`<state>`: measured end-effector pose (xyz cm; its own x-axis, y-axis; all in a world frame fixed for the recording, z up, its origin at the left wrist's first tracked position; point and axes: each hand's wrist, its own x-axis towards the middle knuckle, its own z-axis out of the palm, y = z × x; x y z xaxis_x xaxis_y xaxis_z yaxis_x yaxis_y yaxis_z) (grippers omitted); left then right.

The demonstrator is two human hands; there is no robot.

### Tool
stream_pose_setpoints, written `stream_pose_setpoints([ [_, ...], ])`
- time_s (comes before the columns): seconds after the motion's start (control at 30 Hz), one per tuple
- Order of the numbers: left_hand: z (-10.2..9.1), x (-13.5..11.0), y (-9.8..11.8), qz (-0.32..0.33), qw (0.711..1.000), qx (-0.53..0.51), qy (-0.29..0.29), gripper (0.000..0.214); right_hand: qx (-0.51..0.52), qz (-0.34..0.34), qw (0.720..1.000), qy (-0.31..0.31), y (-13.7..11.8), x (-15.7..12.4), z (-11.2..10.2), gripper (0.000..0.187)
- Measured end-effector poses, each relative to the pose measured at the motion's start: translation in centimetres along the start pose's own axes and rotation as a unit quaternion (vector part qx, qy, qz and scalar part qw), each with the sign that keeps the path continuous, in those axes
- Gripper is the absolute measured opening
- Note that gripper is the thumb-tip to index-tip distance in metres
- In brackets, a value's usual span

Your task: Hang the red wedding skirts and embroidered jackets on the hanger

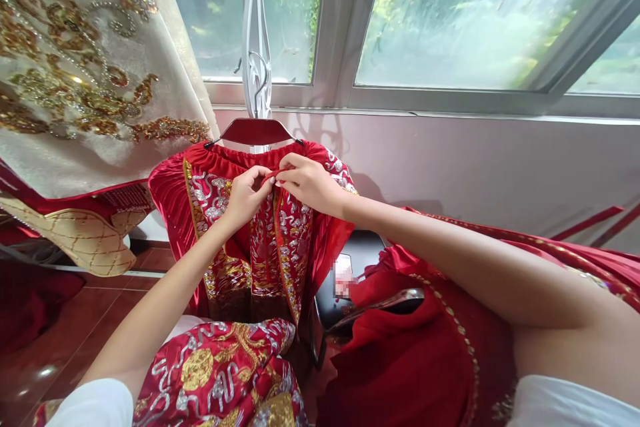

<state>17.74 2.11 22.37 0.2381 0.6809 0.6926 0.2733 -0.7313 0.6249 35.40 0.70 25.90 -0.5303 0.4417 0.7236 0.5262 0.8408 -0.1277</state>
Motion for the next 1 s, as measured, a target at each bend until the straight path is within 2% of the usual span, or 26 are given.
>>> stream_pose_setpoints([
  [0.13,0.0,0.0,0.0,-0.028,0.999,-0.037,0.006,0.017,0.098,0.089,0.990,0.050,-0.9,0.2,-0.3,0.016],
  [0.2,0.0,0.0,0.0,-0.030,0.998,-0.047,0.009,0.017,0.118,0.112,0.985,0.063,-1.1,0.2,-0.4,0.013],
  [0.3,0.2,-0.2,0.1,-0.020,0.999,-0.044,0.016,0.018,0.100,0.134,0.984,0.058,-1.0,0.3,-0.2,0.011],
  [0.4,0.3,-0.4,0.2,-0.018,0.999,-0.035,0.016,0.020,0.060,0.137,0.988,0.048,-0.8,0.3,-0.1,0.019],
  [0.57,0.0,-0.2,0.2,-0.064,0.991,-0.120,-0.005,0.034,-0.090,-0.006,0.996,0.017,-0.8,0.1,0.0,0.019],
  [0.77,-0.4,0.8,0.5,-0.072,0.978,-0.185,-0.059,0.042,-0.213,-0.171,0.962,0.002,0.5,-0.5,-0.3,0.026],
  [0.9,-0.9,1.0,0.7,-0.127,0.956,-0.252,-0.084,0.035,-0.231,-0.207,0.951,-0.008,0.9,-0.7,-0.4,0.024],
  [1.0,-1.5,1.1,1.1,-0.152,0.947,-0.261,-0.112,0.031,-0.236,-0.228,0.945,-0.008,0.9,-0.7,-0.5,0.023],
])
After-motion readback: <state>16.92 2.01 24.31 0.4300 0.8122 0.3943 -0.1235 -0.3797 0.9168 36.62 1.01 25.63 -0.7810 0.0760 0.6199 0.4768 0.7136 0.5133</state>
